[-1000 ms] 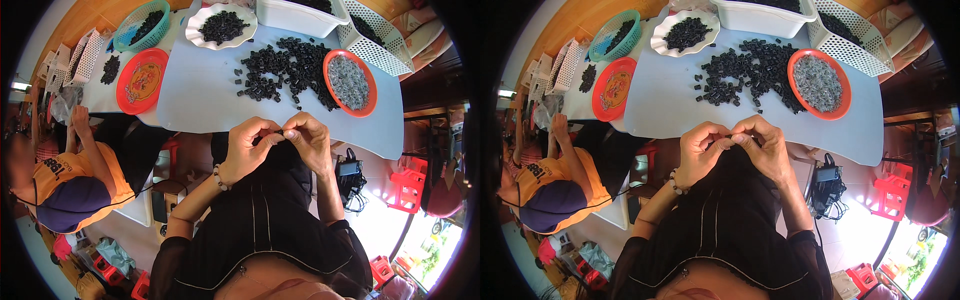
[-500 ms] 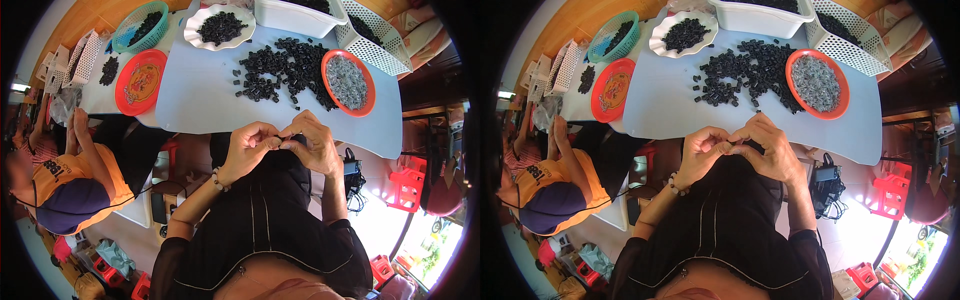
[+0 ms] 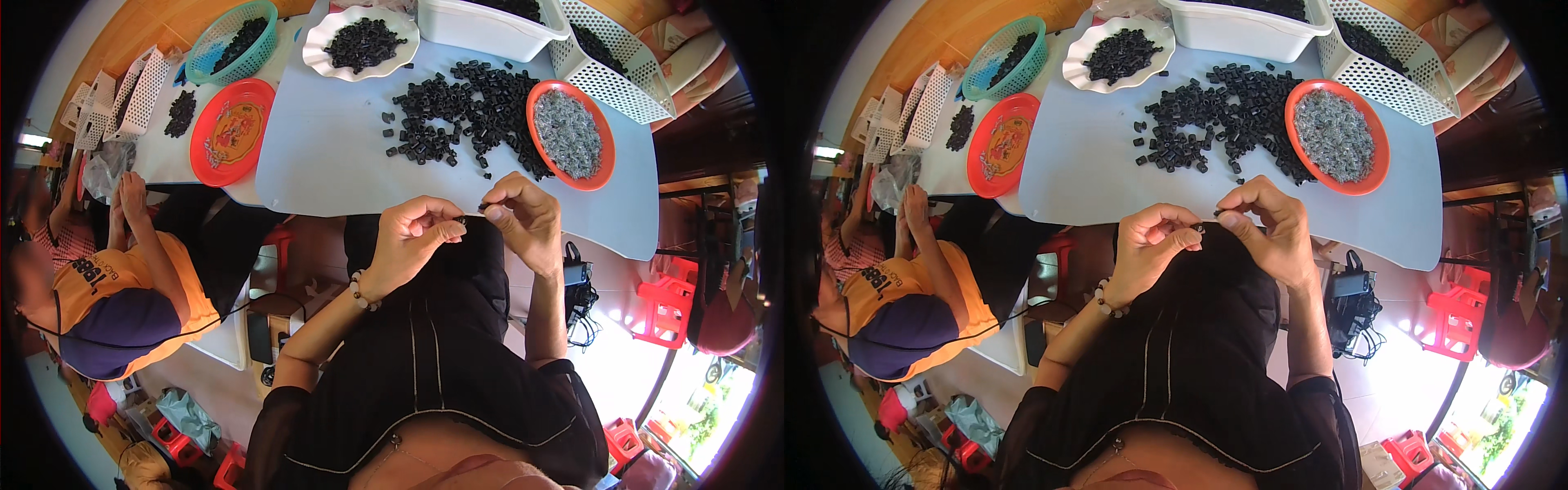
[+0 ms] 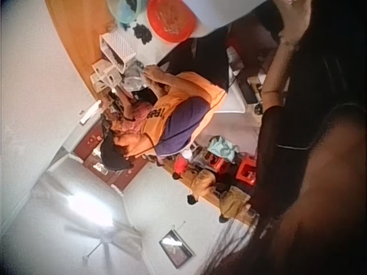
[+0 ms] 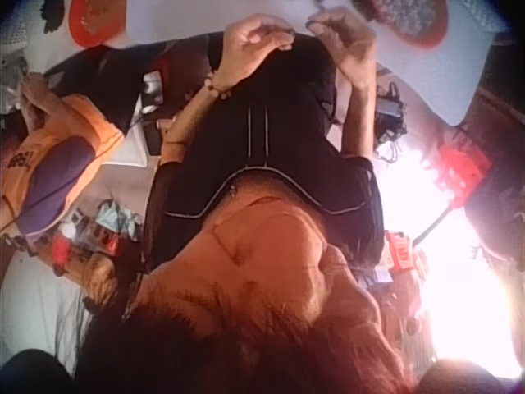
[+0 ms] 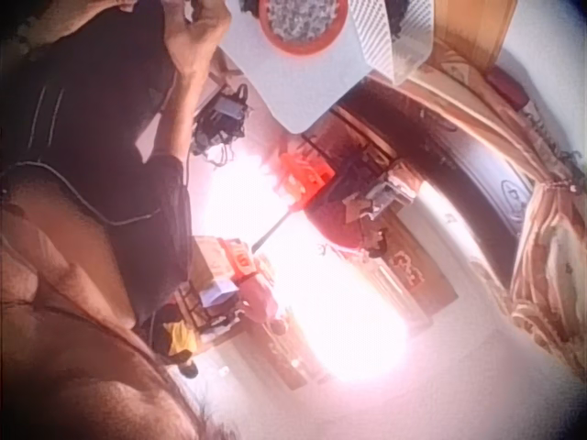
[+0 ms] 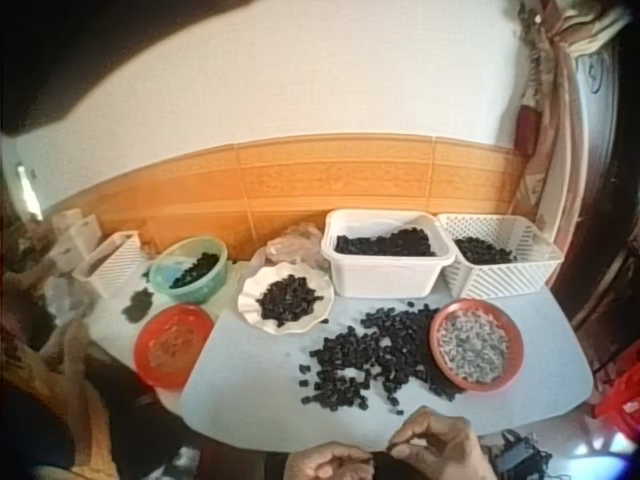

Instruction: The person assembles small parts by picking up black plastic pieces from the table, taking small metal inserts from a plate, and fitting them together by hand.

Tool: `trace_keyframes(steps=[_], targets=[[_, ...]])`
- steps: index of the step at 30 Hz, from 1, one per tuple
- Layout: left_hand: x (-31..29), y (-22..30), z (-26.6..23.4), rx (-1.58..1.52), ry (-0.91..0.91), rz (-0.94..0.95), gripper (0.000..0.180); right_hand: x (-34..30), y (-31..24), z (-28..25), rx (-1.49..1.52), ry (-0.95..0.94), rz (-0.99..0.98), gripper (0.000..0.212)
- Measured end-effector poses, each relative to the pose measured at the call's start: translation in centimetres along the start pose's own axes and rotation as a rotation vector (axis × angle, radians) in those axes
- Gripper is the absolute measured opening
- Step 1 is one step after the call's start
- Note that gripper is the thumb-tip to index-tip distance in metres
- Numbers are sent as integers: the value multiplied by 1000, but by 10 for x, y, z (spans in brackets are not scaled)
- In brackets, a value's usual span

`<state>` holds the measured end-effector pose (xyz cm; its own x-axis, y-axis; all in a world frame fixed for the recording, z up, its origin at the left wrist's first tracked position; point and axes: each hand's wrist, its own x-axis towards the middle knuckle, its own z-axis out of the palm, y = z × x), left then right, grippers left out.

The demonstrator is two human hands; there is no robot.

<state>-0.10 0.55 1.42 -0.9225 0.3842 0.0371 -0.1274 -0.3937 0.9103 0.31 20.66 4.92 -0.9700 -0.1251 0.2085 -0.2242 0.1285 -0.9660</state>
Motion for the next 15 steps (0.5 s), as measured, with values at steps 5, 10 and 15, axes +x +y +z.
trace_keyframes(steps=[5, 10, 15], targets=[[2, 2, 4, 155, 9, 150, 16, -7, 15, 4, 400, 21, 177, 16], [2, 1, 1, 298, -9, 220, 18, -12, 23, 9, 540, -20, 230, 26], [1, 0, -3, 434, -26, 239, 16, -14, 29, 8, 580, -76, 248, 18]])
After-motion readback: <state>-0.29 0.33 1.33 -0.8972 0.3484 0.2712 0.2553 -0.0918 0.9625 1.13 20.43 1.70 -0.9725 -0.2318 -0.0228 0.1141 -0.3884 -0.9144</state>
